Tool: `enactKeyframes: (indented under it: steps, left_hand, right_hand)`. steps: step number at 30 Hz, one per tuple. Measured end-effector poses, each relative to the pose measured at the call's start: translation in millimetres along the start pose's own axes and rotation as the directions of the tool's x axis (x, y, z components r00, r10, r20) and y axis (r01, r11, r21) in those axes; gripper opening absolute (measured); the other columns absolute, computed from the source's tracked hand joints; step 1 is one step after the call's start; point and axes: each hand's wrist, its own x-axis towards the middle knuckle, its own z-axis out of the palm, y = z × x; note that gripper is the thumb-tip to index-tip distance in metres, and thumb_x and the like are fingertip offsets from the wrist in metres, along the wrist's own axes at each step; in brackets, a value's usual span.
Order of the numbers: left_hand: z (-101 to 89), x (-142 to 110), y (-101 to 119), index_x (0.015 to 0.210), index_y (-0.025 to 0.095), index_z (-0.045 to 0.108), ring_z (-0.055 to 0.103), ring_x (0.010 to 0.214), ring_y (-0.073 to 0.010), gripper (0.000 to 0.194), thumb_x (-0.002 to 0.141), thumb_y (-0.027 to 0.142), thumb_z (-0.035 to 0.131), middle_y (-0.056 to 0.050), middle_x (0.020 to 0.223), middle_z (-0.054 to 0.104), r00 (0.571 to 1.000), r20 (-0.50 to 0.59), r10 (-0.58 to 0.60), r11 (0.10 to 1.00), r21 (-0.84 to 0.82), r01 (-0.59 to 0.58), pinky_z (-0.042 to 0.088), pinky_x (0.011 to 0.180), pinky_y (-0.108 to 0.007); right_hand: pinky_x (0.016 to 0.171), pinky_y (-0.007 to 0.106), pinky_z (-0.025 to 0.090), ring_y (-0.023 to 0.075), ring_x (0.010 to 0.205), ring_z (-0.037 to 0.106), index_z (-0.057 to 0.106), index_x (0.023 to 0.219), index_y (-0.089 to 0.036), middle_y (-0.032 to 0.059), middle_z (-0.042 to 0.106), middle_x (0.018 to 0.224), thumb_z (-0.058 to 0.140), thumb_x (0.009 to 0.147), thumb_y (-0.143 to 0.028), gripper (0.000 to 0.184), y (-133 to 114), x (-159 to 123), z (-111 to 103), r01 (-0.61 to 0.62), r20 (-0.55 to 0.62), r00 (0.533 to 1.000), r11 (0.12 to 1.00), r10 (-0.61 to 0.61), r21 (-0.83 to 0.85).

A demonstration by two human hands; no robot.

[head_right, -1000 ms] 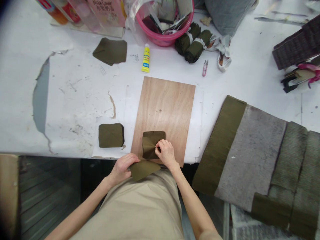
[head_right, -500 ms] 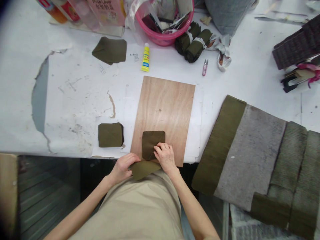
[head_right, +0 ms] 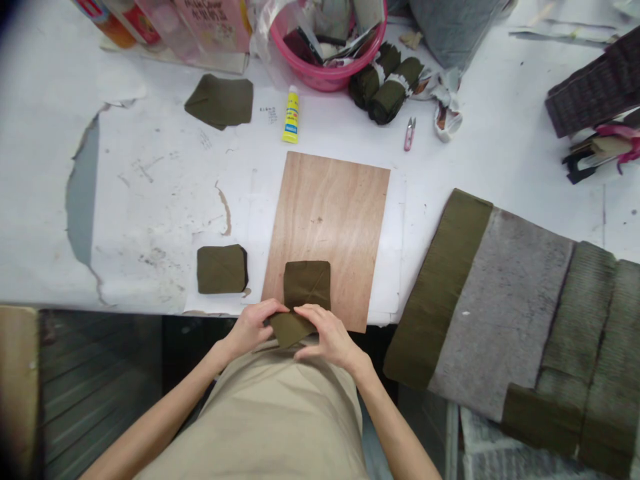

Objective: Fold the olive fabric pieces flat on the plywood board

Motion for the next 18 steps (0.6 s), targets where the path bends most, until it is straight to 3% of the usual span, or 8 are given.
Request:
enactKeyframes:
  steps: [2,4,7,10,13,18]
  left_hand:
    - [1.8,7,2,0.094,0.02,0.064,0.06,0.076,-0.0147,0.03,0.071,0.007,0.049,-0.003,0.086,0.066,0.997,-0.019,-0.073,0.996,-0.046,0.072,0.045,0.065,-0.024]
    - [4.4,15,1,0.094,0.02,0.064,0.059,0.07,-0.0134,0.023,0.075,0.013,0.053,-0.002,0.087,0.066,0.985,-0.056,-0.163,0.982,-0.103,0.156,0.045,0.061,-0.023]
    - [9.9,25,-8,0.09,0.018,0.064,0.057,0.06,-0.0125,0.017,0.076,0.028,0.06,0.0,0.075,0.065,0.943,-0.091,-0.319,0.928,-0.233,0.291,0.044,0.055,-0.022]
    - [17.6,32,-21,0.08,0.016,0.059,0.058,0.055,-0.0127,0.022,0.074,0.037,0.064,0.002,0.064,0.061,0.894,-0.047,-0.445,0.812,-0.442,0.381,0.044,0.052,-0.022]
    - [26.1,36,-30,0.077,0.016,0.055,0.058,0.05,-0.012,0.027,0.072,0.041,0.064,0.002,0.062,0.059,0.846,0.005,-0.534,0.698,-0.561,0.444,0.042,0.047,-0.021]
    - [33.7,37,-36,0.071,0.017,0.053,0.056,0.045,-0.0106,0.029,0.072,0.044,0.064,0.004,0.054,0.054,0.841,-0.048,-0.539,0.731,-0.522,0.439,0.037,0.044,-0.019]
  right_hand:
    - [0.092,0.037,0.045,0.0222,0.107,0.058,0.056,0.122,-0.024,0.0071,0.062,0.118,0.066,0.077,-0.037,0.048,3,1,8,-0.083,-0.09,0.992,0.996,0.085,0.028]
    - [0.082,0.033,0.05,0.0192,0.089,0.064,0.065,0.106,-0.022,0.0045,0.068,0.098,0.053,0.085,-0.033,0.026,11,4,15,-0.2,-0.216,0.949,0.969,0.229,0.146]
    - [0.077,0.032,0.052,0.0205,0.083,0.064,0.067,0.098,-0.019,0.0045,0.07,0.09,0.052,0.085,-0.04,0.028,27,9,22,-0.273,-0.312,0.854,0.869,0.417,0.413]
    - [0.081,0.036,0.052,0.0242,0.093,0.064,0.066,0.103,-0.017,0.0062,0.071,0.096,0.057,0.081,-0.046,0.037,43,12,25,-0.257,-0.31,0.801,0.761,0.513,0.595]
    - [0.082,0.038,0.052,0.0253,0.094,0.063,0.066,0.102,-0.016,0.0073,0.071,0.096,0.056,0.081,-0.049,0.04,54,12,27,-0.293,-0.292,0.792,0.753,0.537,0.589]
    - [0.08,0.037,0.051,0.0252,0.09,0.063,0.067,0.102,-0.016,0.0072,0.071,0.094,0.05,0.085,-0.051,0.043,59,14,30,-0.303,-0.31,0.82,0.824,0.482,0.48]
